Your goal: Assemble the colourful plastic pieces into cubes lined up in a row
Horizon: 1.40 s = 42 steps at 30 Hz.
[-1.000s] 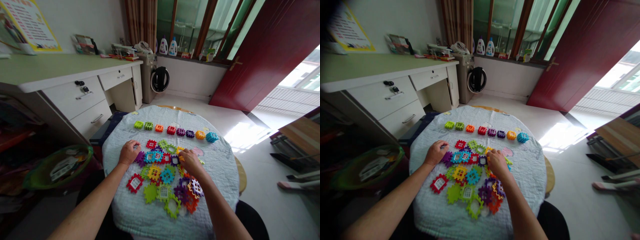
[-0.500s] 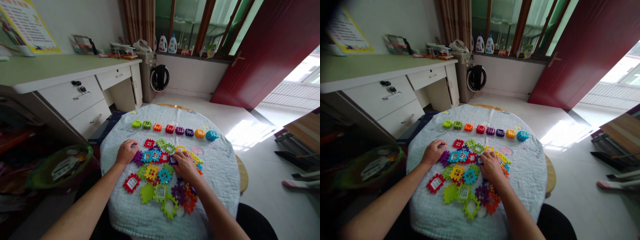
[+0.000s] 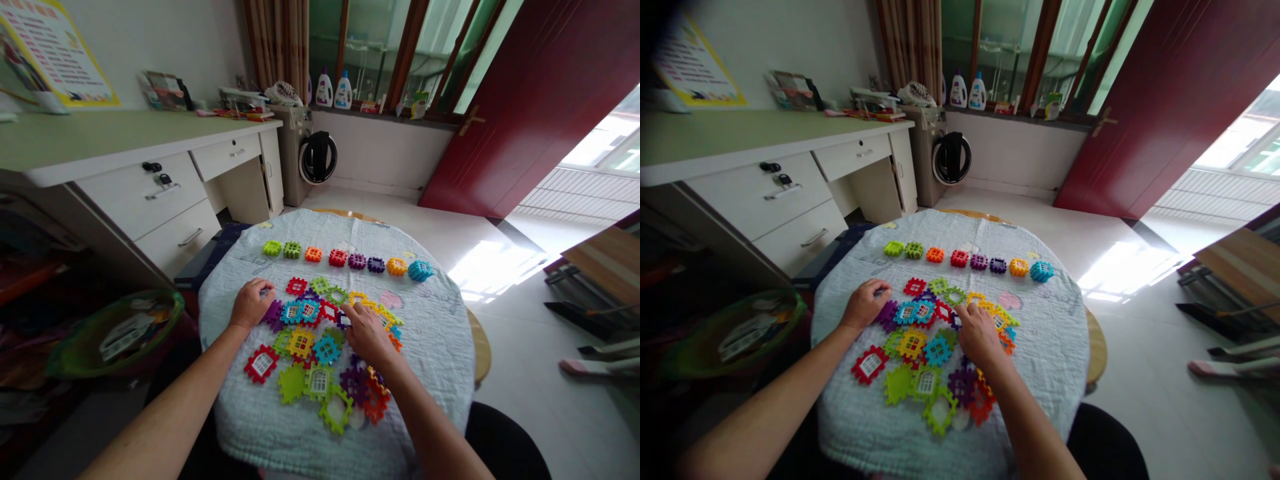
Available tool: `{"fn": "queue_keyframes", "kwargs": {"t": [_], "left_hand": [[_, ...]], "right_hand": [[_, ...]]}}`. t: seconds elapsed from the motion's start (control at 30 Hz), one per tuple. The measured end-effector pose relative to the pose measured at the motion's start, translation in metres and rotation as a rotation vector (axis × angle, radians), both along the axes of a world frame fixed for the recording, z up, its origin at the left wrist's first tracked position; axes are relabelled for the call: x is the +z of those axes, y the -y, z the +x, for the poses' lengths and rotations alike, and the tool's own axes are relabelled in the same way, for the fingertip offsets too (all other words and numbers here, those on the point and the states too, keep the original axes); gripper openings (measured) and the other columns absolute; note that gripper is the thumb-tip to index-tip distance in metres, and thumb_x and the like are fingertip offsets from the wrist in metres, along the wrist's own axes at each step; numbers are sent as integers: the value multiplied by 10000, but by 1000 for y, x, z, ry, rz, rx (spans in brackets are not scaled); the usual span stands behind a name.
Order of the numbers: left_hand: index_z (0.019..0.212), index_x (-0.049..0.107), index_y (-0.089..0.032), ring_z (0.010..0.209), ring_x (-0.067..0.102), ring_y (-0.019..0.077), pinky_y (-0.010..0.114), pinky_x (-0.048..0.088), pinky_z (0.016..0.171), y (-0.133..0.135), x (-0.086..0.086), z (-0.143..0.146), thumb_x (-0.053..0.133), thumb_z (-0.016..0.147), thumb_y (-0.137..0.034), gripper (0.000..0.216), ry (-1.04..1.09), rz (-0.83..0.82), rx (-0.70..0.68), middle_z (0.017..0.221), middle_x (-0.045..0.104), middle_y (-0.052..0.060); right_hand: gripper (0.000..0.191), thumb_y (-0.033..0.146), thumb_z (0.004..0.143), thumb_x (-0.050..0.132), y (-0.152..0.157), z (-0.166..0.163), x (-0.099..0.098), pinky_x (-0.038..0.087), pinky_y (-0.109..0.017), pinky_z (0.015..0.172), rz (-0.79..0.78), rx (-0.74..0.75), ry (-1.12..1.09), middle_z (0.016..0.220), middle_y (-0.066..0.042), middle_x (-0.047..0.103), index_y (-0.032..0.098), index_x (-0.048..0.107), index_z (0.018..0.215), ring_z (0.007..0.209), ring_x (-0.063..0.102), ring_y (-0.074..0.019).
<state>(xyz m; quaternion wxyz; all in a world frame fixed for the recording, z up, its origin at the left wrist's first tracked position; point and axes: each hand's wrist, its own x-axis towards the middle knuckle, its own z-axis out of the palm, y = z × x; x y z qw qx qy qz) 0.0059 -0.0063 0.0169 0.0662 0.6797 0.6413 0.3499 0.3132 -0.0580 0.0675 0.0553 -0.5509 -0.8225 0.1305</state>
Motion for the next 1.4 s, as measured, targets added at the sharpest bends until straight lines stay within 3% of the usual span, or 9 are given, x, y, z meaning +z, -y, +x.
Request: {"fn": "queue_keyframes", "kwargs": {"t": [0.2,0.37,0.6,0.8,1.07,1.23,1.3,1.4], "left_hand": [[738,615,-211,861,619,213,322,480,859,0,-1,-1,474,781,-301,173,-3,-1,-5,846,675,57],[730,613,-205,853,617,212,321,481,851,0,-1,0,472,773,-296,174,-1,7,1,839,672,61],[730,611,-210,856,620,212,321,486,855,0,0,0,480,772,-289,159,0,-5,3,840,673,56],[731,614,-211,859,621,217,329,484,866,0,0,0,480,772,-298,164,1,-1,-1,841,675,61],[728,616,-209,851,621,215,331,484,858,0,0,0,480,761,-296,165,-1,-2,9,840,680,63],[726,619,-205,843,624,218,333,488,849,0,0,1,475,749,-295,171,5,1,14,843,679,64],[723,617,-208,845,623,215,328,487,854,0,1,1,475,746,-291,166,6,1,18,840,679,60],[717,612,-213,847,621,214,326,486,857,0,1,2,476,747,-290,160,0,0,22,837,676,56]], "right_hand": [[374,100,843,471,2,-2,1,328,-282,740,11,-32,92,955,-56,594,280,605,1142,858,545,-183],[307,177,911,460,6,-6,5,319,-294,700,37,48,137,978,-66,576,308,647,1116,833,535,-186],[305,172,904,479,3,2,7,322,-292,666,-7,99,155,954,-63,586,318,643,1116,819,538,-198],[338,82,860,468,-5,8,4,363,-286,774,63,-73,62,1072,-81,597,239,617,1119,952,525,-200],[330,159,792,581,-2,25,9,381,-316,929,-3,61,-192,1142,-85,613,185,631,1118,1042,537,-206],[168,103,798,544,5,44,24,402,-275,802,-55,22,-235,910,-54,640,170,666,893,867,564,-164],[143,92,792,544,11,45,27,391,-245,740,-138,79,-216,814,-24,624,179,658,795,793,556,-141],[178,63,759,551,20,41,25,384,-227,742,-197,158,-166,832,-17,623,193,668,785,823,560,-136]]}}
